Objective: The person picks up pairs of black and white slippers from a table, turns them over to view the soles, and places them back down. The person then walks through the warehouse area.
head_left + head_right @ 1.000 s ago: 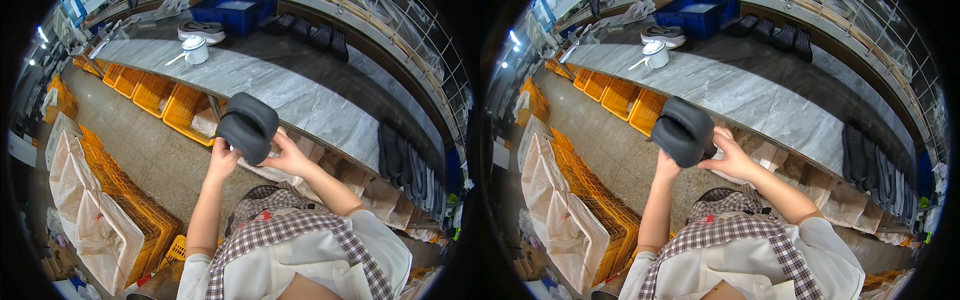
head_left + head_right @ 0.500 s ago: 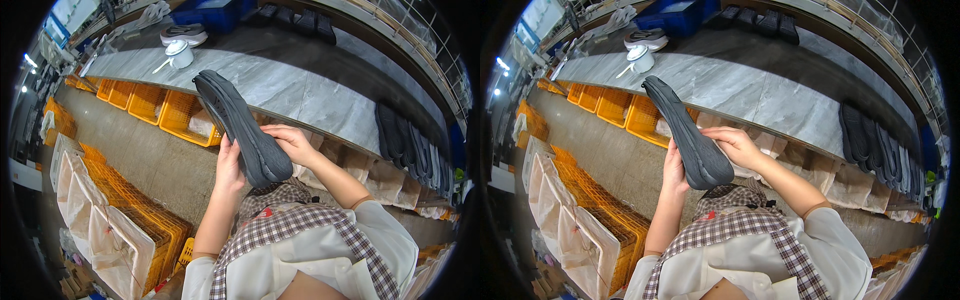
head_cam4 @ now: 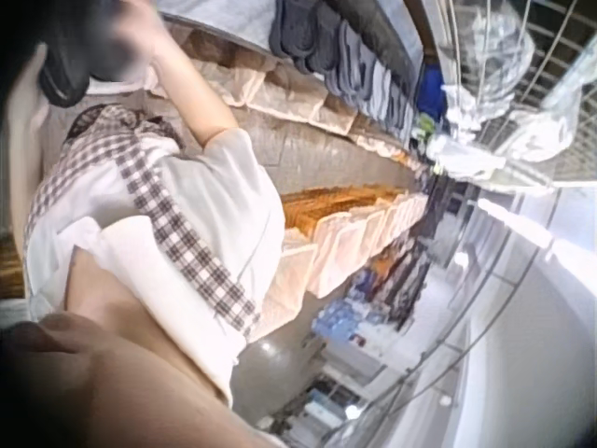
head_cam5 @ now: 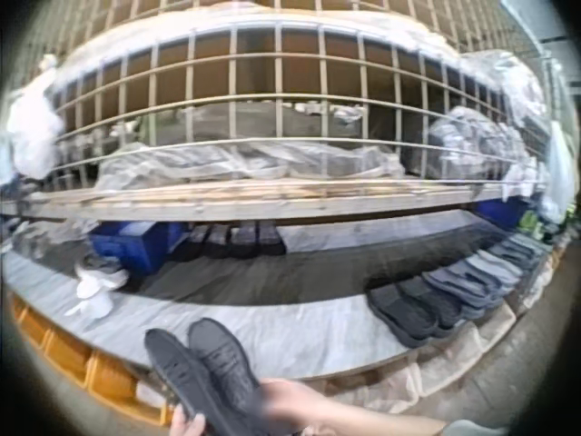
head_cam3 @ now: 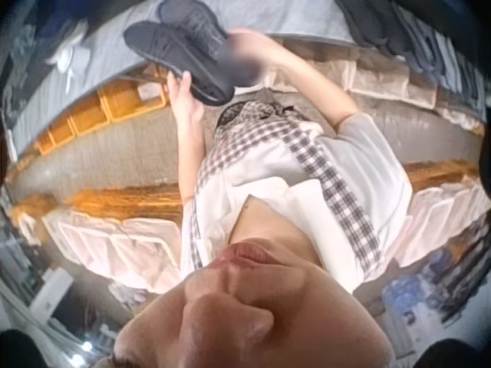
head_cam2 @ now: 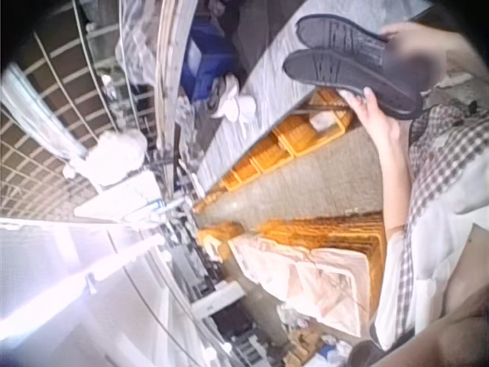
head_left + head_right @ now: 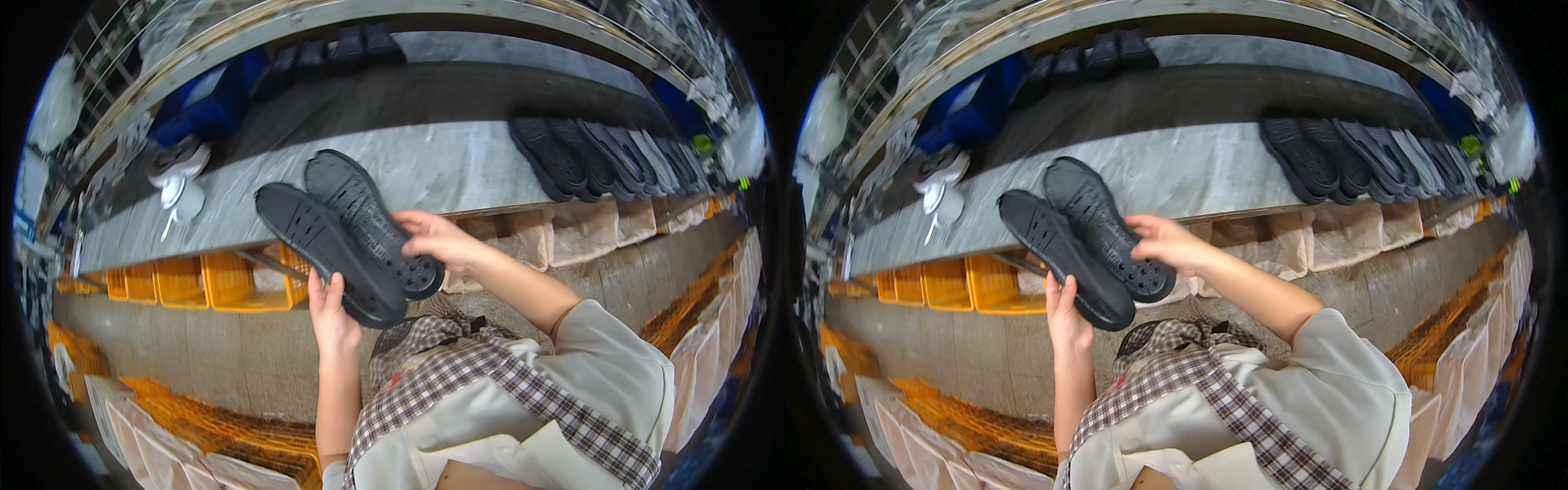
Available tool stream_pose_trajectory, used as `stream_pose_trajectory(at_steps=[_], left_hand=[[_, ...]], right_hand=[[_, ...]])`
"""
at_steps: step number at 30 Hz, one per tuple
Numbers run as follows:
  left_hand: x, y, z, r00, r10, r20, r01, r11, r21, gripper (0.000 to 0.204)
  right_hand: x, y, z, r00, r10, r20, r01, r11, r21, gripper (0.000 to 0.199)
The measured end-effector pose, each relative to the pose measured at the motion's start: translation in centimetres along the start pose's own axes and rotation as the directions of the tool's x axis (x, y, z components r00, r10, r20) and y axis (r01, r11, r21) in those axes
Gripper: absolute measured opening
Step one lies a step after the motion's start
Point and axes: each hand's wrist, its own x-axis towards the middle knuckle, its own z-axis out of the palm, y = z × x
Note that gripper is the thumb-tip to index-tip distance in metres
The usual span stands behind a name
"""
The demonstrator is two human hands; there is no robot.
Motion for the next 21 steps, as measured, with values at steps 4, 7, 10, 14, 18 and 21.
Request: stream_pose_trajectory(at_steps=[4,7,10,14,18,21], left_hand=[[0.4,-0.3,0.1,0.999,-0.032,0.027,0.031,0.998,0.05,0.049],[0.9,-0.9,0.2,0.997,-0.071,0.004,0.071,0.995,0.071,0.054],[1.6,-1.6,0.7,0.988,-0.153,0.019,0.15,0.984,0.096,0.062],[2.2,-2.0,1.7,0.982,-0.171,0.078,0.156,0.973,0.168,0.063],[2.6,-2.9,4.0,0.974,-0.147,0.17,0.118,0.978,0.172,0.063],[2.7,-4.2,5.9,0.948,-0.114,0.298,0.079,0.989,0.128,0.071]], right_hand=[[0.1,-0.8,-8.7,0.905,-0.137,-0.403,0.137,0.99,-0.028,0.043],[0.5,-1.1,-14.7,0.803,-0.131,-0.581,0.031,0.983,-0.179,0.037],[1.2,-0.8,-18.2,0.783,-0.133,-0.607,-0.043,0.963,-0.267,0.038],[-0.3,-2.0,-16.7,0.643,-0.573,-0.509,-0.32,0.402,-0.858,0.045],[-3.5,-3.9,-8.3,0.917,-0.251,-0.311,0.004,0.783,-0.622,0.068],[-4.4,-2.3,-1.5,0.982,-0.184,0.035,0.184,0.915,-0.359,0.072]])
